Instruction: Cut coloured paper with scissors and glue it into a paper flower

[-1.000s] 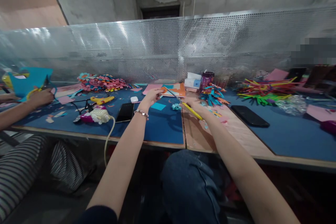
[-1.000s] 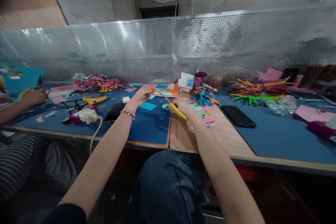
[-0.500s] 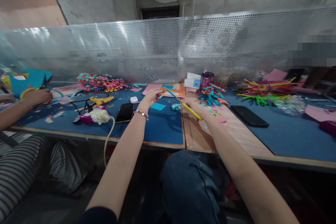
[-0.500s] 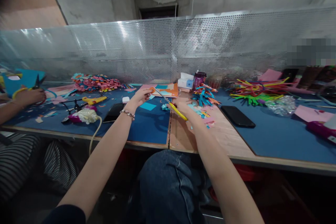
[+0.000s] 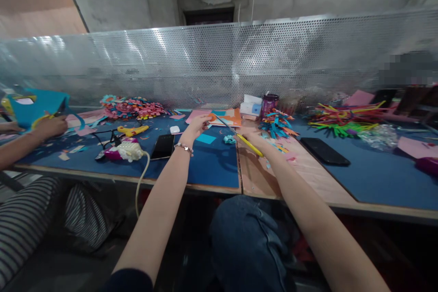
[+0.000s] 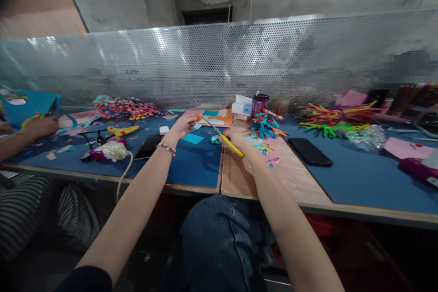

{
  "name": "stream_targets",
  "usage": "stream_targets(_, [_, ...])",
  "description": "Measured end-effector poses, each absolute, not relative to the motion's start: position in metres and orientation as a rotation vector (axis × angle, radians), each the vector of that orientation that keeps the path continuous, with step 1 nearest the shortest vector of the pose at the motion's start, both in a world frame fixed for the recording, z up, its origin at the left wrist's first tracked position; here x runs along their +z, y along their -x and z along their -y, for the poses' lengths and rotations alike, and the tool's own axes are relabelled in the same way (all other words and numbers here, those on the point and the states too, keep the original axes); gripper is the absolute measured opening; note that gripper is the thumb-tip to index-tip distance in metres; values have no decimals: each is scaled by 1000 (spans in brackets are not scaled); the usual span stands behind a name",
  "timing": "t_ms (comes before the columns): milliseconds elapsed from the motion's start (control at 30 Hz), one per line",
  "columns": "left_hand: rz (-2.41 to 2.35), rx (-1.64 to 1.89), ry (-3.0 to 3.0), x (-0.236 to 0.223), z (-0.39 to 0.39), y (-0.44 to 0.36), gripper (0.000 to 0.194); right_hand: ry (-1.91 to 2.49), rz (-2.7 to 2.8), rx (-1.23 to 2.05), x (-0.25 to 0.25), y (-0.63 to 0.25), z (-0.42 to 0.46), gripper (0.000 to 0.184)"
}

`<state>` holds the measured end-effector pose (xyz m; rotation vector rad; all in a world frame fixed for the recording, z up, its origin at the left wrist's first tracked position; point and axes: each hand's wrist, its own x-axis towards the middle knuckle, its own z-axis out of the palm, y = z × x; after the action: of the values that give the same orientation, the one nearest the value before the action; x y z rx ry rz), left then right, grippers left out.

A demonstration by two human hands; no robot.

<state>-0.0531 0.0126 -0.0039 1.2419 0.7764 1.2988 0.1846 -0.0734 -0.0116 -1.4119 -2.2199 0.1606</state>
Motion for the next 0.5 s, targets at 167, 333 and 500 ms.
stream_targets(167, [-754,1307,-1229,-5,-14,53,15,1521,2218,215,-8,-183,77,45])
stream_targets(333, [-745,1293,-1236,-5,-15,54,15,1612,2241,191,-6,-182,77,45])
stream_targets(500, [-809,1292,-1233,-4,-12,54,17,1563,2251,162,-16,-186,65,44])
